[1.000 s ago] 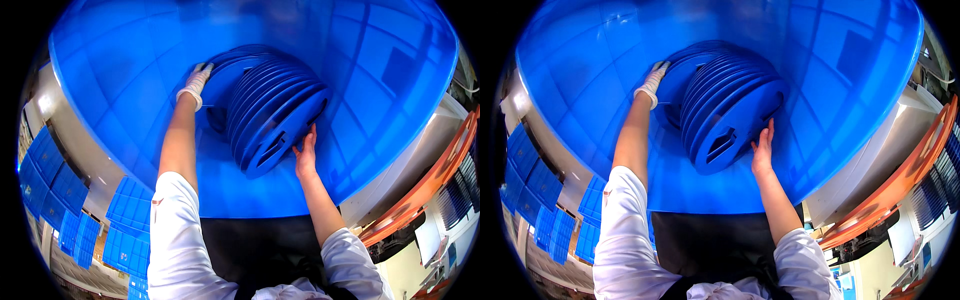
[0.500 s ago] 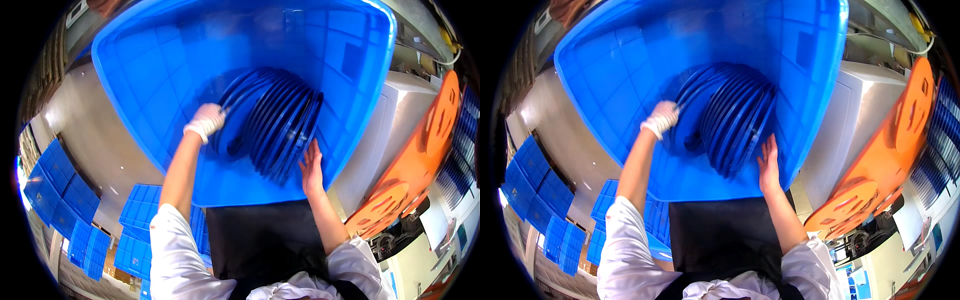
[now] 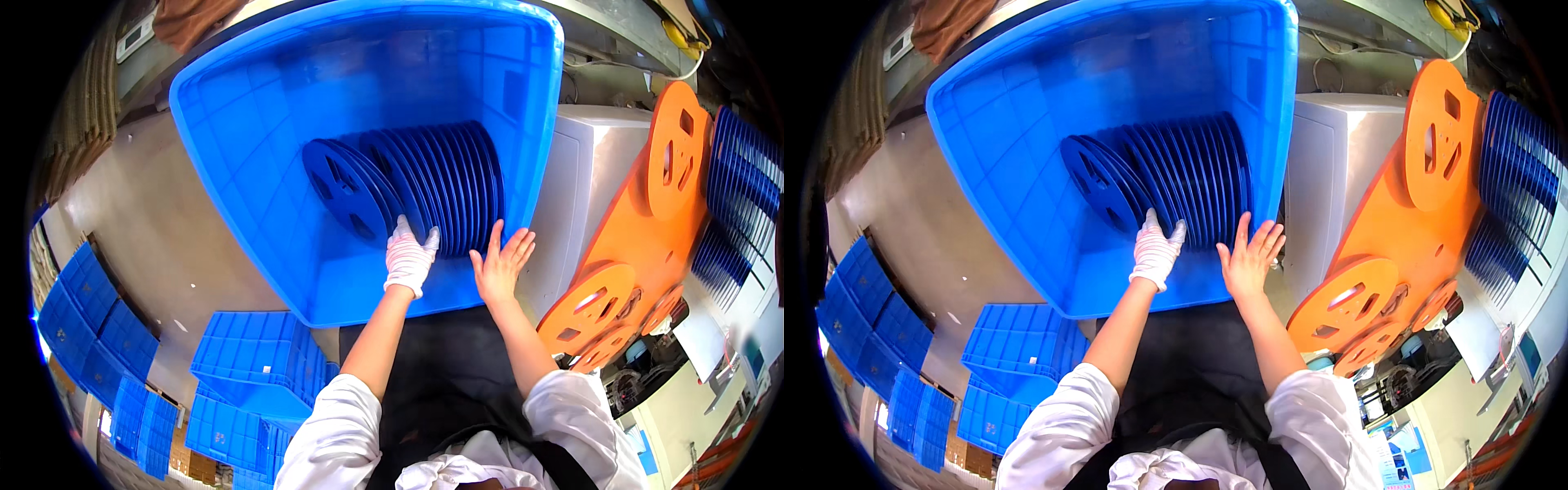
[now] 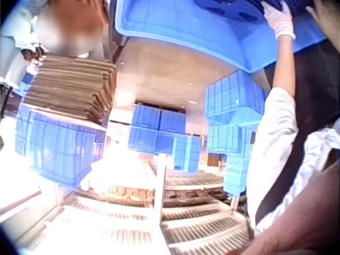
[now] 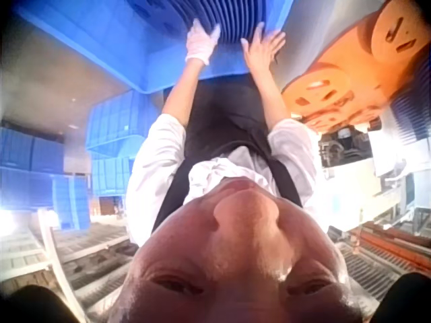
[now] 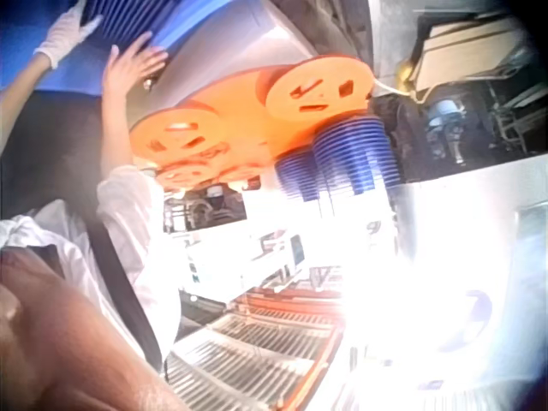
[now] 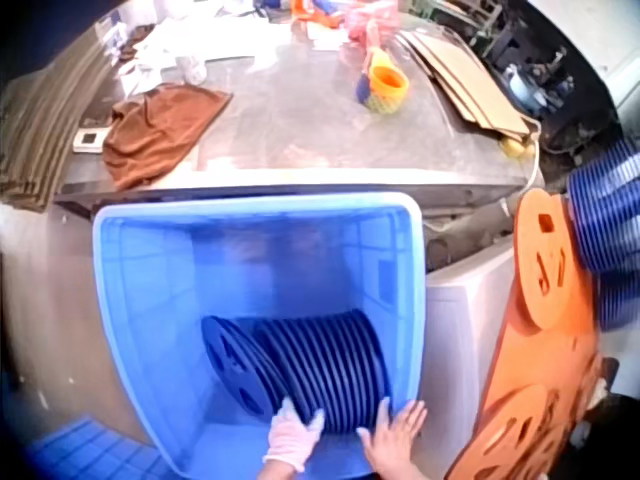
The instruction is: The person picks up blue plastic spools from a table and stacks them into a blue plastic bin. They handle the spools one by one, placing them vertically into the container until it is full.
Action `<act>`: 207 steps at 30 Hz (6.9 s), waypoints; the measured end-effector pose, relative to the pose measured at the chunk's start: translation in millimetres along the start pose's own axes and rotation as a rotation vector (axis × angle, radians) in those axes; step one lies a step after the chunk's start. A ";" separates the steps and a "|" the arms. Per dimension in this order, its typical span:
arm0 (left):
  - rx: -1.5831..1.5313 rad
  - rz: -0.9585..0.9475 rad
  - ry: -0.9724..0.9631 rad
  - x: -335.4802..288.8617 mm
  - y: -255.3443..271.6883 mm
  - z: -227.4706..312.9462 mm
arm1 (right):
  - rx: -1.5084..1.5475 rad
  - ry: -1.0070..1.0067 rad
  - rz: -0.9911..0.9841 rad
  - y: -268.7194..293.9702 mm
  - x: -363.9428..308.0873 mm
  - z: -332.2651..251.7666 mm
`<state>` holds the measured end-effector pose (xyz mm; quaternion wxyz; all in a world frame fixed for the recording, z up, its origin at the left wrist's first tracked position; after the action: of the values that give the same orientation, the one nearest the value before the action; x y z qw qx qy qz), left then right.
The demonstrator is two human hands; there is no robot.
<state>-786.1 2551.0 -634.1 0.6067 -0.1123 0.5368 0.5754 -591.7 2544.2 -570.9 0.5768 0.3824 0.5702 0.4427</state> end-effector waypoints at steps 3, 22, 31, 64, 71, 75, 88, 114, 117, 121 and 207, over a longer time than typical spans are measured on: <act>-0.114 0.135 -0.110 -7.5 6.7 -10.6 | 0.015 -0.055 -0.054 1.5 -1.3 -3.1; -0.070 0.150 0.153 104.5 20.4 -33.5 | -0.021 0.047 -0.121 5.8 -0.7 -3.2; -0.559 0.188 0.069 53.9 21.5 -9.0 | -0.053 0.051 -0.131 0.2 -2.9 1.6; -0.188 -0.298 -0.047 -150.9 97.9 -15.0 | 0.722 0.163 0.200 240.2 -26.3 235.4; -0.033 -0.271 0.012 -221.0 88.0 27.7 | 0.566 -0.471 0.844 399.5 27.6 535.2; 0.079 -0.304 -0.046 -238.4 83.2 63.3 | 0.127 -0.732 0.470 415.8 52.2 655.0; -0.024 -0.315 0.190 -279.5 86.0 20.5 | -0.368 -0.205 -0.674 367.1 146.0 712.3; 0.060 -0.255 -0.205 -275.8 111.8 48.9 | 0.747 -0.150 -0.097 445.5 0.9 400.3; -0.019 -0.207 -0.288 -292.8 147.4 52.5 | 1.557 -0.195 -0.152 494.8 -65.5 327.1; -0.181 -0.158 -0.389 -297.6 194.9 63.0 | 2.324 -0.141 -0.064 516.2 -137.4 236.5; -0.499 -0.093 -0.134 -269.3 270.3 -11.7 | 2.468 -0.163 0.076 474.3 -300.5 74.7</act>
<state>-949.3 2471.2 -298.4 0.6203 -0.2446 0.3311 0.6677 -540.0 2414.2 -22.1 -0.1489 0.7128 0.5569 -0.3995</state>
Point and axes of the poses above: each hand's wrist, its own x-axis towards the middle knuckle, its own y-axis out of the back of the hand, z = x × y, the point moved 6 cm from there along x, towards the middle knuckle, and after that the axes turned 8 degrees about -x, right-handed, at the moved point
